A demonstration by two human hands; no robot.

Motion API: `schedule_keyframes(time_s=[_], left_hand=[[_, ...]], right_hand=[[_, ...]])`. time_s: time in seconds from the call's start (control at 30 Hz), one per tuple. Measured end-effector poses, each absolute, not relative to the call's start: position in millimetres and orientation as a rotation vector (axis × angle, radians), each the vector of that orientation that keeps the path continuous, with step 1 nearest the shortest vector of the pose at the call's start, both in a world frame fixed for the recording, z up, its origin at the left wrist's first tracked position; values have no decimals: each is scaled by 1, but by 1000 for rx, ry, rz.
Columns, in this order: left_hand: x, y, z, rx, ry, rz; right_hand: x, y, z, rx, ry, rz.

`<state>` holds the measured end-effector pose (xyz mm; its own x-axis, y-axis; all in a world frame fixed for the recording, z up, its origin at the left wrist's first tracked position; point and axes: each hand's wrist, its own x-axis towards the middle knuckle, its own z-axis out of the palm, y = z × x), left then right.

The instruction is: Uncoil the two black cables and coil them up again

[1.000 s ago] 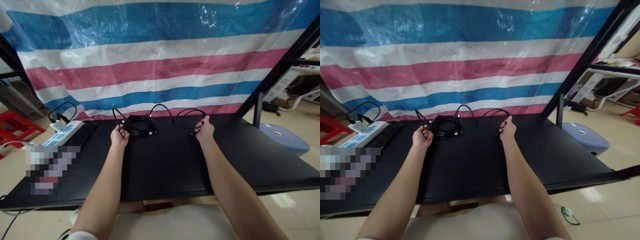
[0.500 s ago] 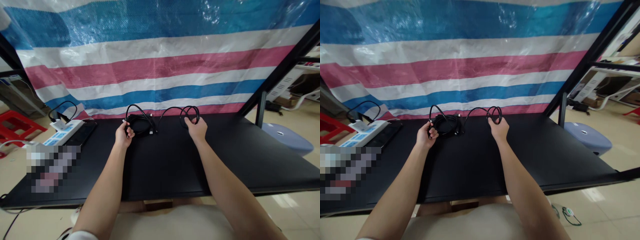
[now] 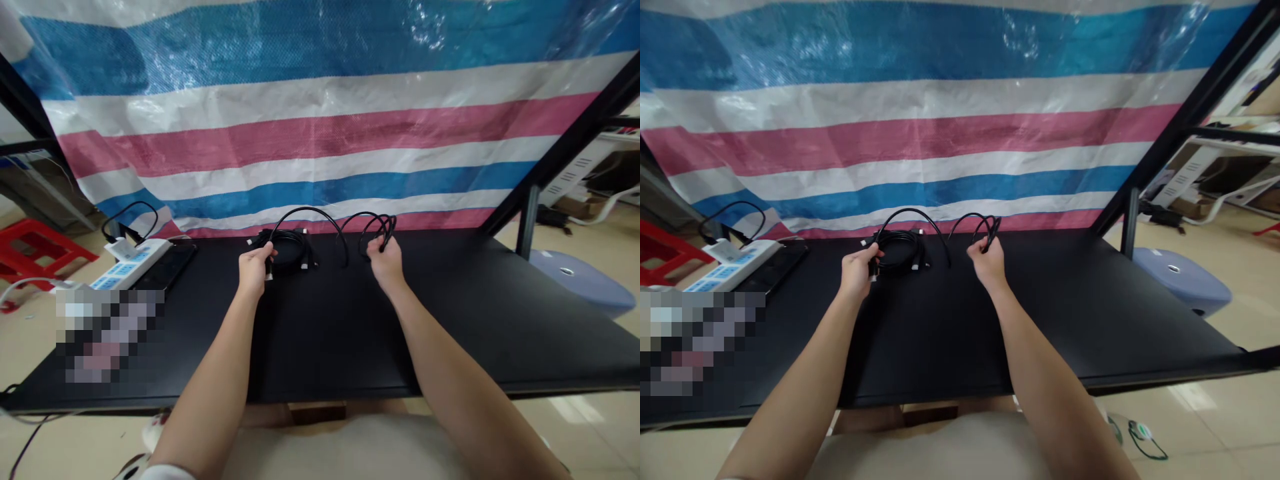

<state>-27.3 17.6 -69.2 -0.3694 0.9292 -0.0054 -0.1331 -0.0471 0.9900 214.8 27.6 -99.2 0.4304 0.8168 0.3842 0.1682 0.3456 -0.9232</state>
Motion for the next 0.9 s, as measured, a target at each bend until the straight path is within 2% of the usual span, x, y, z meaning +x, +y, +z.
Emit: schedule_keyframes(time_s=[0.13, 0.23, 0.43, 0.6, 0.8, 0.9], left_hand=[[-23, 18, -73, 1028, 1382, 1592], [-22, 18, -73, 1076, 1352, 1598], [-16, 15, -78, 1134, 1172, 1359], [0, 4, -82, 1180, 976, 988], [10, -4, -80, 1224, 909, 752], [13, -2, -82, 1219, 999, 883]], right_hand=[[200, 15, -98, -1220, -1269, 439], [194, 13, -96, -1250, -1216, 464], [199, 19, -86, -1002, -787, 902], [200, 10, -79, -716, -822, 1328], [195, 6, -82, -634, -882, 1502], [189, 8, -85, -638, -901, 1524]])
